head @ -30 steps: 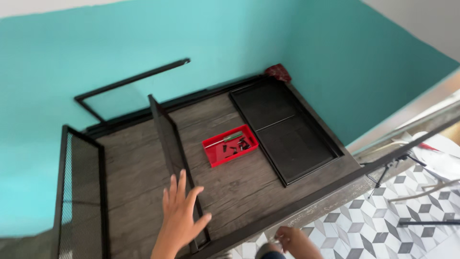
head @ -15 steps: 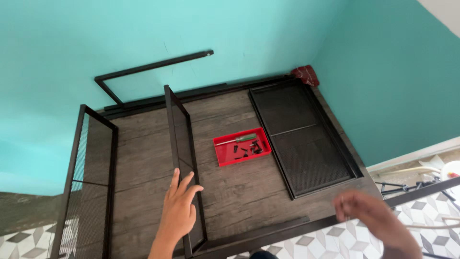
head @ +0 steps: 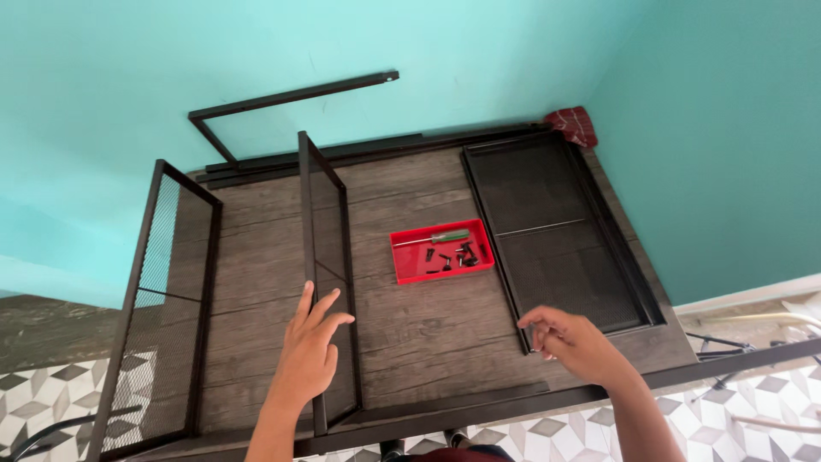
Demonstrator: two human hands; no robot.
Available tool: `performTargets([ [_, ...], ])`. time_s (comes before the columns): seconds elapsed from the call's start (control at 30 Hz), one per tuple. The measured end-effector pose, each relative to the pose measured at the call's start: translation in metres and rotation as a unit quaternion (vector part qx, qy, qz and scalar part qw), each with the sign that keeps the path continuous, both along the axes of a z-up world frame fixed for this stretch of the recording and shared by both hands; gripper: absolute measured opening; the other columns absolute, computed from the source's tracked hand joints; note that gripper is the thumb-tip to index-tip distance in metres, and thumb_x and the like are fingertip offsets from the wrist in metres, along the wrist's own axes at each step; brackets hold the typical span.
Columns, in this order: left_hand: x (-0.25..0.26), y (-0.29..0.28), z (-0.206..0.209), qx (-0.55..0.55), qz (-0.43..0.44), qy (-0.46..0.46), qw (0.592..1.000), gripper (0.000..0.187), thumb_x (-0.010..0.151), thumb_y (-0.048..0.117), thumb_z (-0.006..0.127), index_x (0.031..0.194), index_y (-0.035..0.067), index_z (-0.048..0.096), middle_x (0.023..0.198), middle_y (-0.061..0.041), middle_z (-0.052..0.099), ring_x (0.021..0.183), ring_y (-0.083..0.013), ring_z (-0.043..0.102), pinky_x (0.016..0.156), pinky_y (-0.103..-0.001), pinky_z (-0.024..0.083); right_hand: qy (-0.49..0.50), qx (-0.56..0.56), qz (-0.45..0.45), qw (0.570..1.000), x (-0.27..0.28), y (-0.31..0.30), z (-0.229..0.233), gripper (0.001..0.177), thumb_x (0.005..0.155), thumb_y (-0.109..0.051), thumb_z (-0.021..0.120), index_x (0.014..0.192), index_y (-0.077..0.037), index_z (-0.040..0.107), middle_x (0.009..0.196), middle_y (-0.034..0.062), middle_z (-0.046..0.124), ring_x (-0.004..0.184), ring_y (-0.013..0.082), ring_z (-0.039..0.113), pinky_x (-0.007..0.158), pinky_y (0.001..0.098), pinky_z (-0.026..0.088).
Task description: The person assembles a metal shelving unit by hand, attaching mesh panels and metal bars using screws and bolts. The person positions the components, aligns holes, and tightens fasteners to secure the frame.
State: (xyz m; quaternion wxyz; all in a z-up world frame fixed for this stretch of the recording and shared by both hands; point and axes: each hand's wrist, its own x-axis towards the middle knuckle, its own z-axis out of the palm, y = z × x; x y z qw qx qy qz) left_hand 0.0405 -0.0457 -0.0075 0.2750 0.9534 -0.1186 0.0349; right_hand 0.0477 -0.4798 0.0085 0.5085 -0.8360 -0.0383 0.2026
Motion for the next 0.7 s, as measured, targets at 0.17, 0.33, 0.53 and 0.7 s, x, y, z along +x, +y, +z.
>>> performTargets([
  [0.17,0.000,-0.001,0.000,-0.045,-0.003,-0.028,0.999,0.052,0.068,-0.013,0.054,0.109,0.015,0.070,0.151,-0.006,0.050,0.155,-0.0391,0.018,0.115,-0.058,0.030,-0.028,-0.042,0.052,0.997,0.024,0.004,0.000,0.023,0.082,0.004,0.055,0.099,-0.006,0.067,0.073,0.0021,0.071,0.065,0.0106,0.064,0.064,0.0268,0.055],
  [0.33,0.000,0.002,0.001,-0.076,-0.005,-0.021,0.997,0.053,0.067,-0.015,0.053,0.108,0.014,0.072,0.148,-0.007,0.054,0.155,-0.0413,0.018,0.114,-0.058,0.031,-0.086,-0.037,0.015,0.995,0.028,0.013,0.003,0.021,0.082,0.004,0.053,0.096,-0.004,0.066,0.074,0.0030,0.068,0.069,0.0085,0.061,0.064,0.0260,0.050],
  [0.53,-0.002,0.002,0.002,-0.082,-0.005,-0.021,0.996,0.048,0.069,-0.012,0.056,0.106,0.014,0.072,0.148,-0.007,0.054,0.155,-0.0415,0.018,0.116,-0.057,0.032,-0.069,-0.085,-0.011,0.994,0.011,0.039,0.016,0.012,0.094,-0.009,0.059,0.098,-0.007,0.070,0.070,0.0009,0.069,0.064,0.0079,0.057,0.060,0.0266,0.047],
  [0.7,0.000,0.001,0.001,-0.084,-0.008,-0.030,0.996,0.043,0.073,-0.010,0.059,0.105,0.013,0.073,0.144,-0.008,0.056,0.154,-0.0416,0.019,0.107,-0.057,0.037,-0.082,-0.098,-0.027,0.991,-0.006,0.072,0.030,0.015,0.093,-0.010,0.060,0.102,-0.007,0.071,0.067,0.0027,0.062,0.060,0.0090,0.051,0.055,0.0283,0.043],
])
